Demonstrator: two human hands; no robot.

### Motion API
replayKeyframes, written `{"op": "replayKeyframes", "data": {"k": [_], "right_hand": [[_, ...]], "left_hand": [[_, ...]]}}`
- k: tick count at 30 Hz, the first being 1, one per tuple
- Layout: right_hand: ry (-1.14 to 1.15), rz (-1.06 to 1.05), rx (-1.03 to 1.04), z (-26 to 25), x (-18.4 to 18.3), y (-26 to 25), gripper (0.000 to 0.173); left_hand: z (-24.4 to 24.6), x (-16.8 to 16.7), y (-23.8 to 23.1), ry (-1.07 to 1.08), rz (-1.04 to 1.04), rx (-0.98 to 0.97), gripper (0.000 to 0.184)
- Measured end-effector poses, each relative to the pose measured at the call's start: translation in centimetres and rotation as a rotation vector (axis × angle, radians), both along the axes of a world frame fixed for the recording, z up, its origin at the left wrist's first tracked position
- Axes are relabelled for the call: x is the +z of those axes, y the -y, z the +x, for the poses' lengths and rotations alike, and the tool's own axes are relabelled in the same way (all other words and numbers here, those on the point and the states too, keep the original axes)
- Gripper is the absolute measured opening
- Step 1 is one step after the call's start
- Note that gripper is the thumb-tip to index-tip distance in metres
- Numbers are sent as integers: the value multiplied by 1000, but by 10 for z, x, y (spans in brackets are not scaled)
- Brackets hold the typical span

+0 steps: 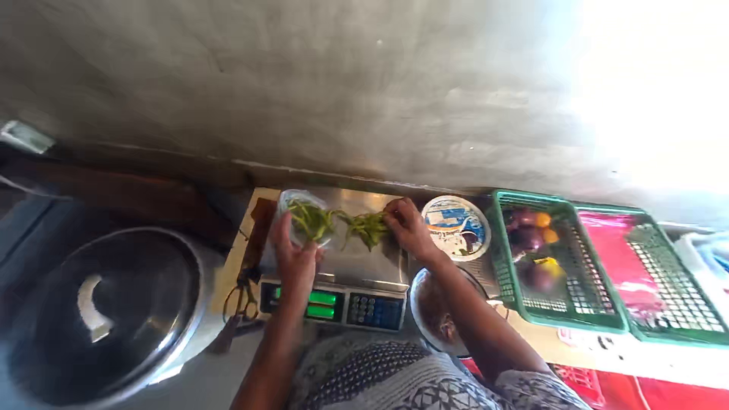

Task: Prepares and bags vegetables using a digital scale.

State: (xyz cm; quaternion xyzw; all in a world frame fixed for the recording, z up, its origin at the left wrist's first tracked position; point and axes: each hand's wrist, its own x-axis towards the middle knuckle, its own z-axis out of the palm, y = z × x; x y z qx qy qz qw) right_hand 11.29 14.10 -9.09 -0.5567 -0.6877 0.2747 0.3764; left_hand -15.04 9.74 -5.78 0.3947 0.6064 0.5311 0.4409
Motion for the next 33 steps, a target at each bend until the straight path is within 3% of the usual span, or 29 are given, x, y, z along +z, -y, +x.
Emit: {"op": "replayKeyframes", "data": {"k": [4,7,9,12,18,28,31,33], "right_hand": [[35,-52,54,-1,9,9,26],[225,-105,93,-18,22,11,69],[420,-97,127,-35,22,14,80],[590,51,123,-56,7,21,60],[559,174,176,-59,2,16,44],[-56,-168,105,-17,48,-6,44],[-85,-191,167,-17,56,-3,45],[-39,-170,248,-23,56,-1,45]], "left_hand": [[-3,1,1,-17,-2,0,77],[-4,4,2,-63,-34,-16,77],[-6,6,4,-131,-36,-57,75],[-9,12,6,-366,23,-133,73],[-12,27,11,-765,69,-172,70],[-23,27,16,-875,188,-164,66],[-26,15,7,-987,287,-116,52],[-27,9,-2,-924,355,-63,42]]}}
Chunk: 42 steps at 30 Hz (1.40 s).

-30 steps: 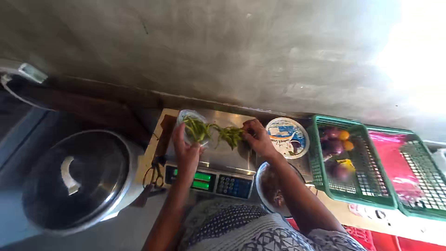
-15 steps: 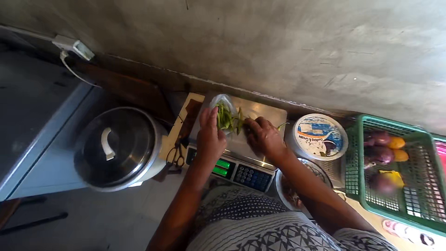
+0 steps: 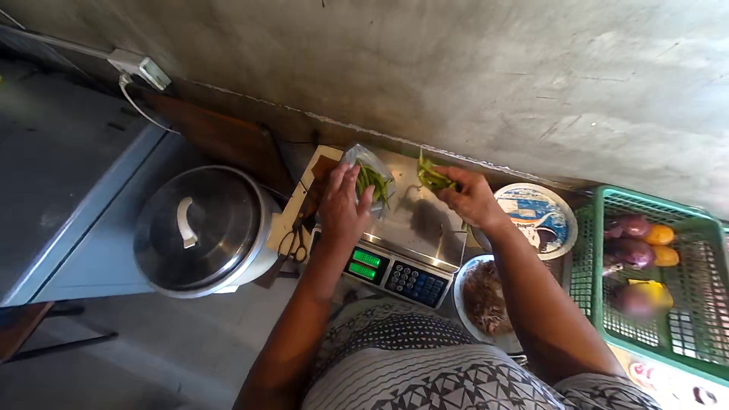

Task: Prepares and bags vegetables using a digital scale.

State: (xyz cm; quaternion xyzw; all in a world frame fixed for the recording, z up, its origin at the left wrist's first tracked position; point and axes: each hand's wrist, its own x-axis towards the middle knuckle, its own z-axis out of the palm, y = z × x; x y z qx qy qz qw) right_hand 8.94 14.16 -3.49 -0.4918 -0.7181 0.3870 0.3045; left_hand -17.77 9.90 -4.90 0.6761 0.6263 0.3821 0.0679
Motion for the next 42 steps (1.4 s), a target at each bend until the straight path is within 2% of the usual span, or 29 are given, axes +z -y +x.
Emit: {"op": "replayKeyframes", "data": {"k": [3,6,9,11,13,15,17,19,22,25,26,28,29,30,32,35,39,42], "right_hand": [[-11,-35,117,-16,-1,5,43],[-13,9,225,-33,5,11,44],[32,-7,317,-50,11,1,42],[52,-188,384,-67,21,-14,36],[-4,-502,344,-84,31,-25,32],[-211,-790,227,-95,34,-32,29],[-445,-1005,-6,-107,39,-36,14],[-643,-1079,-167,-118,40,-36,24],[-832,-943,-268,-132,37,-29,19],[-776,-713,-384,-149,33,-21,8],[-701,-641,-406,-154,30,-21,12],[-589,-593,-358,-158,27,-19,40],[-551,-586,-309,-159,27,-18,49],[-499,-577,-285,-160,31,-17,51],[-373,-564,-240,-160,49,-11,49],[-156,-485,-127,-157,84,-5,47],[-25,-77,0,-134,111,16,34],[-29,178,-111,-90,108,13,29]], "left_hand": [[1,-3,-6,97,48,7,29],[6,-4,1,122,56,-18,36],[11,-5,10,56,50,-20,44],[12,-3,15,-24,51,-31,49],[14,1,21,-97,41,-50,51],[17,0,26,-130,72,-58,50],[21,-4,31,-106,97,-75,50],[27,-3,36,-24,79,-103,52],[38,11,44,184,38,-109,62],[39,31,47,379,-30,-110,67],[38,36,46,451,-60,-122,68],[33,40,41,561,-103,-108,69],[29,41,37,596,-126,-84,70],[26,43,33,629,-149,-59,70],[21,48,24,703,-167,-36,70],[19,63,13,749,-132,-103,66],[18,80,7,651,-130,-165,63],[17,95,-2,884,-133,-151,71]]}}
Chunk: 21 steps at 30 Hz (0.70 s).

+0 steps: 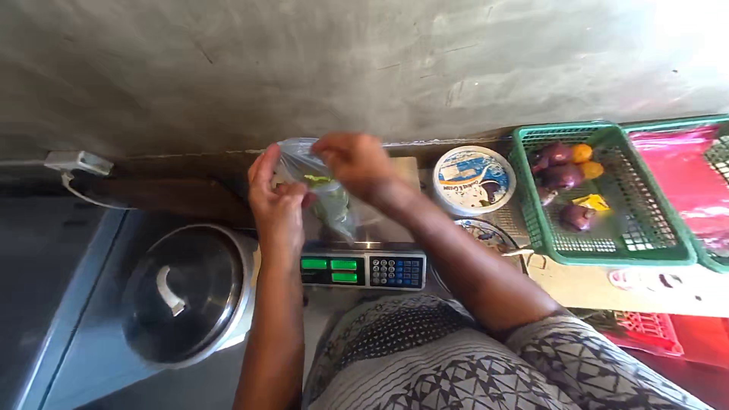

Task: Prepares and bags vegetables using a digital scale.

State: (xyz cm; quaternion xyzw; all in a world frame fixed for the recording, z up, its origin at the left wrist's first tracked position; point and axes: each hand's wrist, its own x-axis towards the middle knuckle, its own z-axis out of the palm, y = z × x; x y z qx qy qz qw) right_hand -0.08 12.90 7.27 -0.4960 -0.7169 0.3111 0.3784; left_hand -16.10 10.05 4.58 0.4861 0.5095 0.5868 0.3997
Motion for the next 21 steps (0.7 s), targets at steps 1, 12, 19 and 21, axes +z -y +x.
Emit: {"op": "replayKeyframes", "data": {"k": [1,12,19,21], "right_hand": [[-15,33,-43,18,-6,-9,28],[197,-345,-135,87,-94,-73,30],[441,-333,58,46,-127,-118,42],[526,-343,90,37,-131,-125,48]], "left_hand": [[-3,3,-2,80,-3,7,70],[-46,31,35,273,133,19,61],[-76,36,71,194,190,114,64],[-84,33,86,192,167,145,66]]}}
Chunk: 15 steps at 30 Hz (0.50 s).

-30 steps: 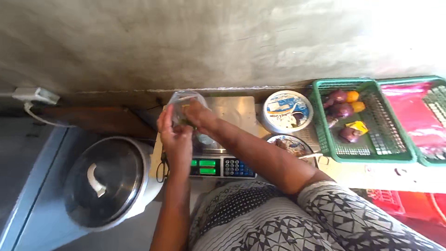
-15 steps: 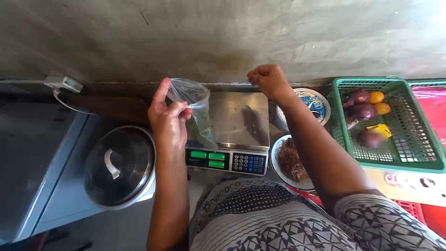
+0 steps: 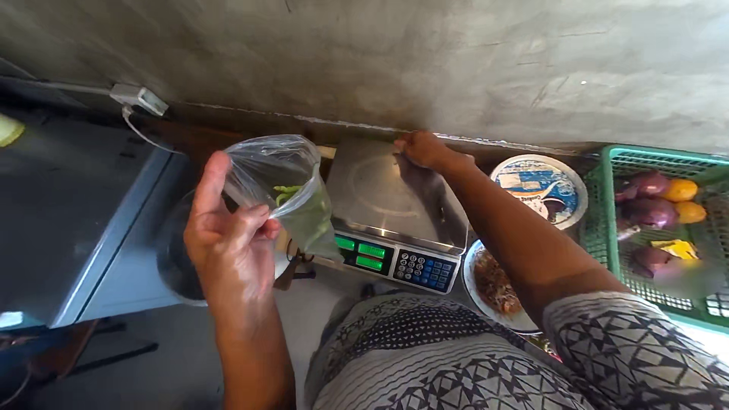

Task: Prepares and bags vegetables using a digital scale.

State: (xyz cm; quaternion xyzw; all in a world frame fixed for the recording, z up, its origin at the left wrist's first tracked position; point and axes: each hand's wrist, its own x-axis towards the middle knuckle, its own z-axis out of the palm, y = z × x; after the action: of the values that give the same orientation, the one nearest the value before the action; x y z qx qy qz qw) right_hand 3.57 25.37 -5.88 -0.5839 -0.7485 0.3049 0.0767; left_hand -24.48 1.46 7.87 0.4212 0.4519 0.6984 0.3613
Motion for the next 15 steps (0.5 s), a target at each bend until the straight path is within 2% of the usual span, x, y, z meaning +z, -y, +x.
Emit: {"op": "replayKeyframes", "data": {"k": [4,7,15], "right_hand": [[192,-88,18,-22,10,-5,72],[325,-115,13,-40,15,-13,83],[397,-107,-73,-66,11,-11,85]], "left_hand": [[-17,-13,30,-8,-41,61,65],[-27,-21,50,-1,-100,123,65],[-39,-38,79,13,-169,267,66]]}}
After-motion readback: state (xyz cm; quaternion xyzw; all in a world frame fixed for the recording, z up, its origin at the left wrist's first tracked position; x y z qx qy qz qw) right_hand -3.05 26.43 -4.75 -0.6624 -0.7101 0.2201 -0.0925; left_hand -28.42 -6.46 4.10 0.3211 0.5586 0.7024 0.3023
